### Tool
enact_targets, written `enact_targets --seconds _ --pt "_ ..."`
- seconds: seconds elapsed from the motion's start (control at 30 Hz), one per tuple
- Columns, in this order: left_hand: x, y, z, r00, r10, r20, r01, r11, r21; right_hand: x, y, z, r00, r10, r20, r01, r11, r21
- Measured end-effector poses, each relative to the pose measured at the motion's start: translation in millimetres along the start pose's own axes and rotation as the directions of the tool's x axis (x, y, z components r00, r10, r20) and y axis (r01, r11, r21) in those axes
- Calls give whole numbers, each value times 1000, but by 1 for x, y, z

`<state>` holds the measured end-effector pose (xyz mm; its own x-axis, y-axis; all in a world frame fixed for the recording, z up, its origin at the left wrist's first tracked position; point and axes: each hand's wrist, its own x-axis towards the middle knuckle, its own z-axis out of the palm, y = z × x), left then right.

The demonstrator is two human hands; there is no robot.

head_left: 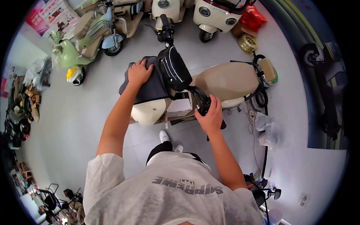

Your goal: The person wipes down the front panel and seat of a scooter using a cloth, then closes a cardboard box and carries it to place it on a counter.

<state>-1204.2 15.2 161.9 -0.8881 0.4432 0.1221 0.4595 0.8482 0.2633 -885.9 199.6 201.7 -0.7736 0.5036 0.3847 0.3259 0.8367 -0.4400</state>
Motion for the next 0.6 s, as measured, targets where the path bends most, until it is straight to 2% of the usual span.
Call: enact_targets --seconds 0.03,0.1,0.17,0.23,0.3,0.37,0.6 --pt "-13 2 4 1000 -12 0 12 1000 10 1 2 0 1000 -6 8 6 1000 13" --pt "-38 4 16 945 78 -318 -47 994 102 -1 5 0 1000 -1 9 1 1000 17" --pt "-65 17 11 935 41 -352 -14 997 80 -1 6 -1 1000 -6 16 6 1000 14" --pt "-91 27 14 887 59 -459 -14 995 101 -2 9 -1 1000 8 27 -9 1000 28" --pt "-112 37 21 893 33 -449 -2 998 69 -1 10 0 1000 -3 15 3 1000 29" --pt "-134 48 31 848 32 -529 -9 999 46 -5 12 2 1000 -6 9 5 1000 28" --pt "-191 70 77 897 -12 -442 -10 999 -48 -4 14 4 999 -39 -19 39 999 10"
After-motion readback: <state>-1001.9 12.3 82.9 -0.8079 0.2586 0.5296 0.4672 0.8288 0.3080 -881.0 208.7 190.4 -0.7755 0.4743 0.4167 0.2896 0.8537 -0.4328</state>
